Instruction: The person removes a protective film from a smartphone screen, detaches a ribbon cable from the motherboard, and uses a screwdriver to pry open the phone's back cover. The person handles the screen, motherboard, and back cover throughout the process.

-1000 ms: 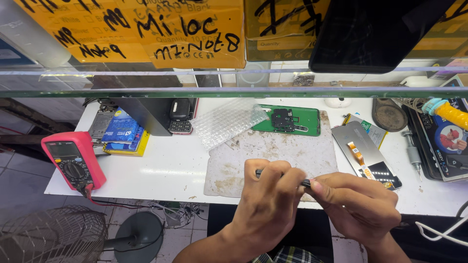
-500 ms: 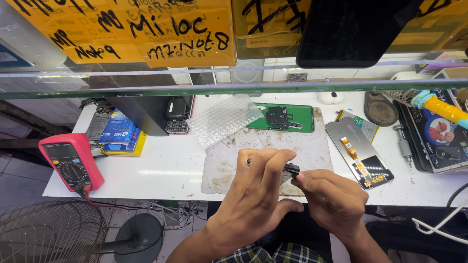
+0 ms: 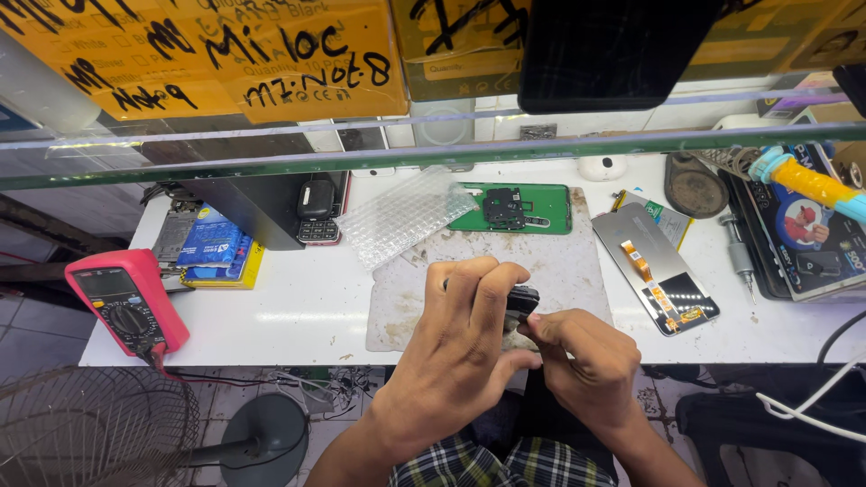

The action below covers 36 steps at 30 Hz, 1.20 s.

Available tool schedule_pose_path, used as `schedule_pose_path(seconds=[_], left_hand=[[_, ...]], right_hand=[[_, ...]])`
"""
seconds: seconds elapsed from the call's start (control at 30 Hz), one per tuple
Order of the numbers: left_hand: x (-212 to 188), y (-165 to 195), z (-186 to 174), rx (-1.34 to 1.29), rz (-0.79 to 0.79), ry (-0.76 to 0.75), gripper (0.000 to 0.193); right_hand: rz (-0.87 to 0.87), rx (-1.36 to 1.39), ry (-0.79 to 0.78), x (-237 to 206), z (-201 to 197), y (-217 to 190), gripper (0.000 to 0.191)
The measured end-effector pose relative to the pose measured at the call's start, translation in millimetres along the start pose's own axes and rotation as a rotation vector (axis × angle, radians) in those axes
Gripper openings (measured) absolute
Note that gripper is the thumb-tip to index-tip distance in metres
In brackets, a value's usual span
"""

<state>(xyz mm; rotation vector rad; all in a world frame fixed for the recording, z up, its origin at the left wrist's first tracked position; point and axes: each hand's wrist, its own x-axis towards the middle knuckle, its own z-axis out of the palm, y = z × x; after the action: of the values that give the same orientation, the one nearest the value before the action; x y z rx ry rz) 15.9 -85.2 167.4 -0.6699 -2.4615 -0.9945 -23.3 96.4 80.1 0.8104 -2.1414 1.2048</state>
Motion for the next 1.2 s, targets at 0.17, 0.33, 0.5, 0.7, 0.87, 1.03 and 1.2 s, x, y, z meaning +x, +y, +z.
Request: schedule_pose_path(seconds=[0.17,0.33,0.5,0.7,0.87,1.03,1.2], left_hand=[[4.1,4.0,-3.5,0.028,-0.047,-0.039,0.071],[4.2,6.0,-2.5,0.057,-0.054,-0.031,0.071],[-0.1,6.4,-0.8,0.068,-0.013,-0.057,0.074],[-3.3,-3.7,12.7,0.103,0.006,0.126,0.074],[-2.6,-17.4,43.6,0.17,0.046,0.415,0.067],[-4.3,-24.4,55.7,-0.082,0.046,0.606,0.09],[-8.3,-29.2,46.5,-0.271,-0.033,0.496,0.096]], right_hand=[[0.028,0.022,-0.052,-9.4,6.9,10.9,0.015],[0.014,0.007,-0.057,-12.8,5.7,11.9,0.017],[0.121,0.163,0.076,7.2,-10.6,-9.8,0.014],[-0.071,0.001,0.014,39.9,-23.5,-33.4,0.013],[-0.386,-0.085,-0.032,53.3,-28.2,-33.3,0.019],[-0.467,-0.084,-0.017,55.0,-25.3,-30.2,0.015],[-0.538,-0.083,-0.047,59.3,-23.4,-24.2,0.018]])
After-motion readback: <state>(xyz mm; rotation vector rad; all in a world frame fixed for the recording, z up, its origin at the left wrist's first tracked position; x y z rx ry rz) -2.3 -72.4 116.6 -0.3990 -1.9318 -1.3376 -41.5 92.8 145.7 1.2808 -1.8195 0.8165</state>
